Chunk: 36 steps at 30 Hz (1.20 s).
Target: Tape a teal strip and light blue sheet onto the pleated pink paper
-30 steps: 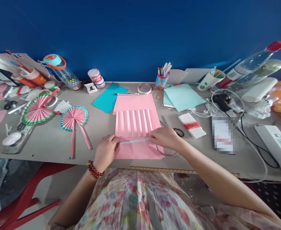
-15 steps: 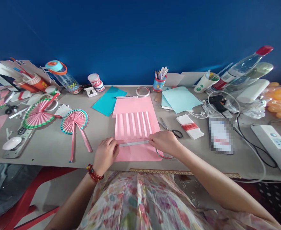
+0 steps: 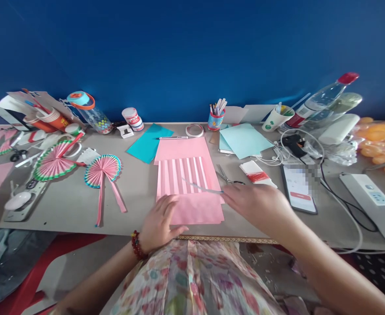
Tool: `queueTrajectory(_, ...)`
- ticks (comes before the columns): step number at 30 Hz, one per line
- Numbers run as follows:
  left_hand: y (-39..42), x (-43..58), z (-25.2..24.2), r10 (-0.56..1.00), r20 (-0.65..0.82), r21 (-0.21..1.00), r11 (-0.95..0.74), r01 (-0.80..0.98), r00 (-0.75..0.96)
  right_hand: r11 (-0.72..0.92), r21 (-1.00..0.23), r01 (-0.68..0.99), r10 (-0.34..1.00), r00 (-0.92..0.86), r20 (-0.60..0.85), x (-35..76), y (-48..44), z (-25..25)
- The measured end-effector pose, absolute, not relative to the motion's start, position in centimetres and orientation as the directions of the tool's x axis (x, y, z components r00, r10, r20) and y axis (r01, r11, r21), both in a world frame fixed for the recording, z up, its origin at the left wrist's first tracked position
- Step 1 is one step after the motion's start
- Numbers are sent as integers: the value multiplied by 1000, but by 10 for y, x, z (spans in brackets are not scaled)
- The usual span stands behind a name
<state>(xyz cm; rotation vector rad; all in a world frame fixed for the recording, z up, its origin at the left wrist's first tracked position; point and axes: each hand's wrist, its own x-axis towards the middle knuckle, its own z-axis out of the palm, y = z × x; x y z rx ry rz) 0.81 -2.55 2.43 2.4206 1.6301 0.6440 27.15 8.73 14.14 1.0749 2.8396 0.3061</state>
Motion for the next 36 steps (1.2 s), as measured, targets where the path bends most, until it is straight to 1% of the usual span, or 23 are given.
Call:
queueTrajectory(2, -18, 14, 21, 874, 182, 253, -484, 838, 450, 721, 257, 643, 661, -750, 21, 285, 87, 157)
queueTrajectory(4, -11, 18, 18, 834, 112, 159, -552, 819, 540, 681, 237, 693, 696, -713, 84, 298, 88, 168)
queueTrajectory(6, -6, 19, 14, 808, 72, 101, -589, 802, 584, 643, 187, 743, 734, -667, 124, 307, 89, 174)
queueTrajectory(9, 0, 15, 11, 807, 49, 67, -591, 804, 588, 591, 151, 792, 779, -609, 150, 314, 90, 177)
queueTrajectory(11, 6, 9, 10, 823, 45, 61, -567, 821, 566, 562, 148, 813, 796, -581, 170, 315, 90, 176)
queueTrajectory(13, 15, 4, 11, 838, 41, 62, -546, 836, 544, 573, 140, 807, 790, -590, 165, 314, 90, 174)
queueTrajectory(16, 32, -4, 12, 840, 45, 65, -543, 837, 541, 609, 147, 779, 770, -626, 124, 309, 91, 171)
queueTrajectory(21, 57, -11, 12, 828, 73, 64, -561, 826, 556, 650, 207, 732, 734, -675, 83, 294, 96, 164)
queueTrajectory(25, 70, -11, 6, 847, 86, 77, -530, 844, 524, 715, 184, 675, 680, -732, 42, 283, 102, 161)
queueTrajectory(30, 71, -9, -1, 866, 96, 98, -499, 861, 491, 733, 213, 646, 664, -748, -18, 277, 107, 157)
queueTrajectory(34, 76, -13, 11, 840, 147, 164, -541, 825, 522, 723, 190, 665, 676, -737, 7, 278, 111, 157)
queueTrajectory(36, 92, -17, 22, 844, 190, 199, -533, 822, 502, 708, 165, 687, 693, -720, 21, 277, 113, 160)
